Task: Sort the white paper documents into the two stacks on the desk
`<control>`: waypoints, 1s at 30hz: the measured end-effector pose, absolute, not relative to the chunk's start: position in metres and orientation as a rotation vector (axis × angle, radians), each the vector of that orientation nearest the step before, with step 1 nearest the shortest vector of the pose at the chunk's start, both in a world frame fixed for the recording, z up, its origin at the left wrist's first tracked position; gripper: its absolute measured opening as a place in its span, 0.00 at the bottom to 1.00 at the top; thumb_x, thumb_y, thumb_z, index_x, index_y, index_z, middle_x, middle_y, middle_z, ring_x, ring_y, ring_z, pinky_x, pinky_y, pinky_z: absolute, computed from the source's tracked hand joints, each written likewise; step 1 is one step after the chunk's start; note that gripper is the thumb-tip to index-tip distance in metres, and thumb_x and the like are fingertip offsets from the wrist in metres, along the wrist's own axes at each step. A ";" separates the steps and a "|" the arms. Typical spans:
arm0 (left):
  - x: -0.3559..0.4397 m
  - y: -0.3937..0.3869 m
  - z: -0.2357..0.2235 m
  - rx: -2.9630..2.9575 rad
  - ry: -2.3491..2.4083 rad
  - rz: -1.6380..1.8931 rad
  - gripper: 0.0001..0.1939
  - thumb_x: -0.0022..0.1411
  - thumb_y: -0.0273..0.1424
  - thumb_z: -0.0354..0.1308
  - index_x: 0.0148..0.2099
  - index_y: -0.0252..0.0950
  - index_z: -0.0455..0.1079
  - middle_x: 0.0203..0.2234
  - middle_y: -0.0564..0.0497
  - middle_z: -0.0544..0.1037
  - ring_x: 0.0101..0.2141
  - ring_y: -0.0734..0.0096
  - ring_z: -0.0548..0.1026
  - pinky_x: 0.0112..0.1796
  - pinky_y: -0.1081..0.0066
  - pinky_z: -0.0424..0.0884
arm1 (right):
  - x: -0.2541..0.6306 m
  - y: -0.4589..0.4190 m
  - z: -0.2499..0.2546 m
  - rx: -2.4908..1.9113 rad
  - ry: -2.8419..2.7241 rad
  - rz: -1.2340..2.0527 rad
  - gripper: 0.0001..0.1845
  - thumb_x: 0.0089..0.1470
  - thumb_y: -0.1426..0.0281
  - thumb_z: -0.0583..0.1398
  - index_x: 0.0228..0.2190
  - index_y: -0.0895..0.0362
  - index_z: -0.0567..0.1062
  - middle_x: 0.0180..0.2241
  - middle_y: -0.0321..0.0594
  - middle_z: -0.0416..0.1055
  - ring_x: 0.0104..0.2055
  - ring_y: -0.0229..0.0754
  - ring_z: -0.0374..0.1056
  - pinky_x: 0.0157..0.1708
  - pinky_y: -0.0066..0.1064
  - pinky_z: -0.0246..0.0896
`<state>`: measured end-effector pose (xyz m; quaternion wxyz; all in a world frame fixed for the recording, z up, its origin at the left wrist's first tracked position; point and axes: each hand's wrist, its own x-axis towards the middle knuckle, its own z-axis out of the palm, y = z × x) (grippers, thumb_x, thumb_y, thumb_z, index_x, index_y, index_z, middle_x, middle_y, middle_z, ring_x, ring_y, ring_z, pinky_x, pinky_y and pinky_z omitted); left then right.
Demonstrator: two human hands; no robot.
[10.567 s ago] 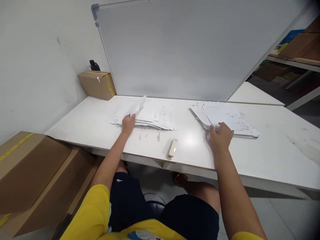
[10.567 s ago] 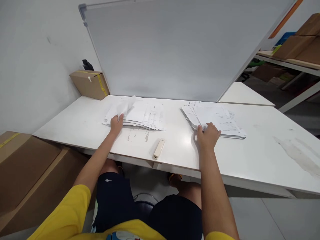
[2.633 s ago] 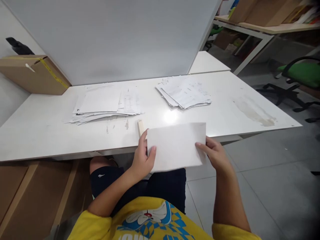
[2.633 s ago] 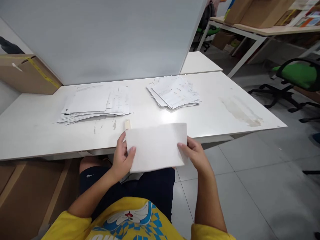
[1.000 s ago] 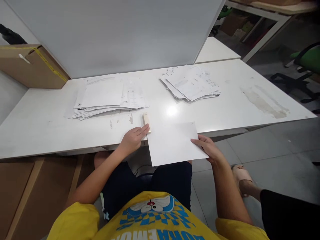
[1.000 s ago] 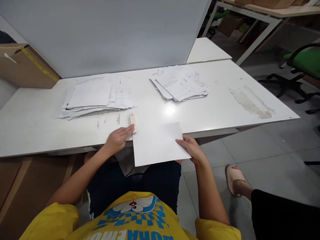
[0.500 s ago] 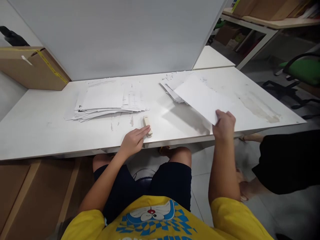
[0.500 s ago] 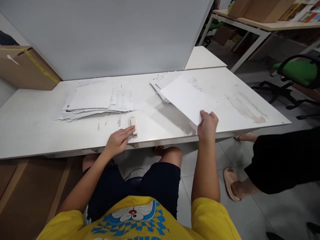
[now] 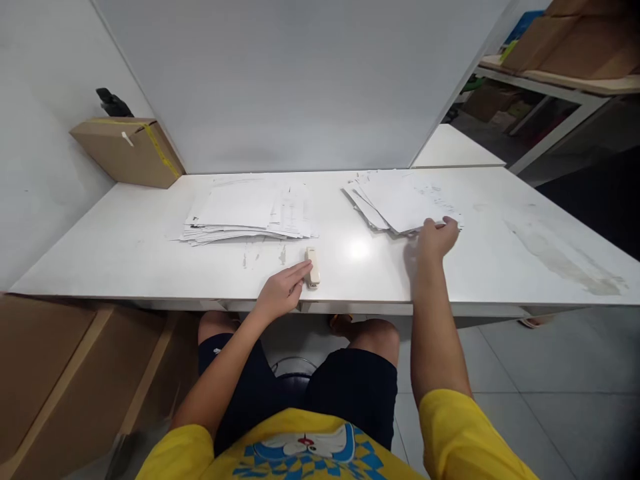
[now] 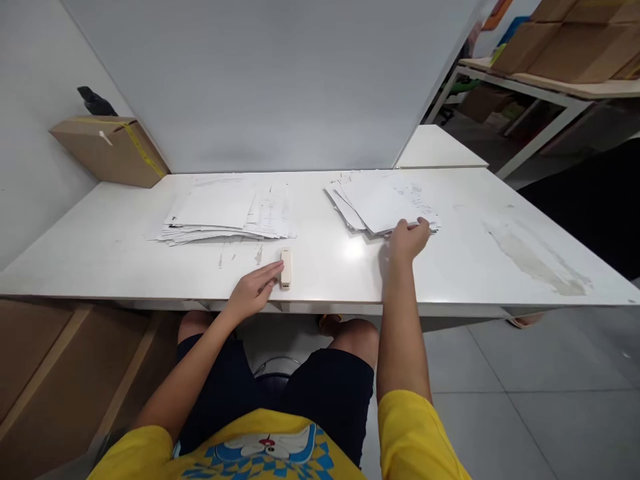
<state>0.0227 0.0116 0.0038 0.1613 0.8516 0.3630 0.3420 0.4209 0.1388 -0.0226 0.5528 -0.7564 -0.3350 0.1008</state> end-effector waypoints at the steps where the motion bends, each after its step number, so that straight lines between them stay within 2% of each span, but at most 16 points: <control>1: 0.024 0.010 0.002 2.387 1.074 0.962 0.24 0.68 0.25 0.46 0.64 0.42 0.66 0.61 0.51 0.71 0.59 0.64 0.71 0.56 0.64 0.74 | 0.420 0.134 -0.021 -1.840 -0.742 0.186 0.27 0.53 0.67 0.57 0.54 0.62 0.62 0.38 0.42 0.61 0.50 0.52 0.62 0.58 0.49 0.53; 3: 0.025 0.012 0.000 2.260 1.150 0.941 0.24 0.68 0.25 0.45 0.62 0.42 0.69 0.60 0.51 0.72 0.54 0.65 0.76 0.52 0.66 0.77 | 0.415 0.127 -0.015 -1.867 -0.683 0.143 0.32 0.53 0.71 0.56 0.59 0.65 0.57 0.38 0.44 0.62 0.48 0.51 0.63 0.58 0.48 0.54; 6: 0.012 0.031 0.004 2.129 1.277 0.971 0.22 0.67 0.25 0.44 0.57 0.41 0.73 0.50 0.50 0.80 0.44 0.67 0.81 0.47 0.66 0.79 | 0.406 0.121 -0.007 -1.797 -0.741 0.048 0.31 0.54 0.74 0.53 0.60 0.62 0.55 0.37 0.44 0.62 0.44 0.50 0.63 0.54 0.48 0.56; 7: 0.003 0.042 0.008 2.154 1.331 1.005 0.22 0.67 0.25 0.45 0.56 0.41 0.74 0.48 0.49 0.81 0.44 0.66 0.81 0.49 0.64 0.78 | 0.403 0.120 -0.006 -1.782 -0.778 0.029 0.30 0.54 0.74 0.53 0.58 0.60 0.57 0.37 0.44 0.62 0.44 0.50 0.63 0.53 0.48 0.56; 8: -0.008 0.055 0.014 2.225 1.396 1.045 0.22 0.66 0.25 0.46 0.55 0.41 0.74 0.49 0.49 0.81 0.50 0.64 0.79 0.54 0.60 0.74 | 0.399 0.120 -0.005 -1.774 -0.825 0.026 0.29 0.53 0.74 0.53 0.57 0.59 0.58 0.37 0.45 0.63 0.43 0.51 0.63 0.52 0.49 0.56; 10: -0.033 0.083 0.025 2.405 1.564 1.087 0.22 0.65 0.25 0.48 0.58 0.39 0.72 0.55 0.48 0.76 0.60 0.60 0.69 0.63 0.53 0.62 | 0.393 0.121 -0.005 -1.766 -0.929 0.049 0.27 0.51 0.74 0.54 0.55 0.59 0.61 0.37 0.47 0.65 0.43 0.52 0.63 0.51 0.49 0.56; 13: -0.063 0.116 0.032 2.445 1.850 0.951 0.27 0.64 0.33 0.54 0.65 0.33 0.64 0.65 0.41 0.65 0.67 0.51 0.57 0.66 0.47 0.52 | 0.388 0.124 -0.008 -1.759 -1.041 0.060 0.25 0.50 0.73 0.54 0.52 0.61 0.64 0.37 0.49 0.66 0.42 0.52 0.62 0.49 0.47 0.56; 15: -0.071 0.127 0.028 2.460 1.894 0.875 0.27 0.65 0.36 0.54 0.64 0.32 0.64 0.65 0.40 0.64 0.67 0.51 0.56 0.67 0.46 0.48 | 0.387 0.126 -0.009 -1.758 -1.073 0.049 0.25 0.50 0.72 0.53 0.51 0.60 0.66 0.37 0.47 0.66 0.41 0.51 0.62 0.48 0.46 0.56; 17: -0.074 0.131 0.021 2.504 1.853 0.921 0.22 0.68 0.36 0.50 0.60 0.36 0.69 0.62 0.42 0.70 0.65 0.54 0.62 0.67 0.46 0.46 | 0.387 0.127 -0.010 -1.765 -1.077 0.043 0.25 0.50 0.71 0.52 0.51 0.59 0.67 0.35 0.45 0.66 0.39 0.49 0.62 0.47 0.45 0.57; 19: -0.075 0.133 0.016 2.503 1.814 1.045 0.19 0.69 0.35 0.46 0.54 0.37 0.73 0.56 0.44 0.76 0.61 0.57 0.68 0.67 0.47 0.49 | 0.387 0.128 -0.009 -1.778 -1.078 0.054 0.24 0.50 0.69 0.51 0.50 0.59 0.68 0.34 0.43 0.67 0.37 0.48 0.63 0.45 0.44 0.58; 22: -0.078 0.136 0.015 2.420 1.811 1.212 0.20 0.70 0.35 0.44 0.49 0.35 0.75 0.48 0.43 0.80 0.54 0.58 0.73 0.61 0.53 0.62 | 0.385 0.127 -0.007 -1.789 -1.105 0.107 0.23 0.51 0.68 0.50 0.49 0.58 0.70 0.33 0.41 0.68 0.33 0.47 0.63 0.42 0.42 0.58; 24: -0.081 0.136 0.017 2.386 1.841 1.273 0.20 0.70 0.36 0.43 0.46 0.35 0.75 0.43 0.43 0.81 0.50 0.57 0.75 0.56 0.55 0.68 | 0.383 0.125 -0.006 -1.786 -1.136 0.156 0.23 0.52 0.67 0.50 0.48 0.57 0.70 0.32 0.40 0.69 0.31 0.45 0.63 0.39 0.39 0.58; 27: -0.082 0.131 0.019 2.350 1.916 1.316 0.21 0.71 0.35 0.40 0.43 0.33 0.74 0.36 0.41 0.80 0.43 0.56 0.77 0.52 0.53 0.69 | 0.378 0.119 -0.007 -1.765 -1.170 0.193 0.22 0.52 0.67 0.50 0.47 0.56 0.72 0.30 0.38 0.69 0.29 0.44 0.62 0.36 0.37 0.58; 30: -0.080 0.121 0.020 2.362 1.910 1.299 0.19 0.70 0.33 0.42 0.47 0.33 0.73 0.42 0.41 0.80 0.48 0.56 0.75 0.55 0.53 0.66 | 0.369 0.112 -0.007 -1.721 -1.200 0.173 0.20 0.53 0.66 0.50 0.44 0.56 0.74 0.28 0.38 0.70 0.28 0.43 0.63 0.35 0.36 0.57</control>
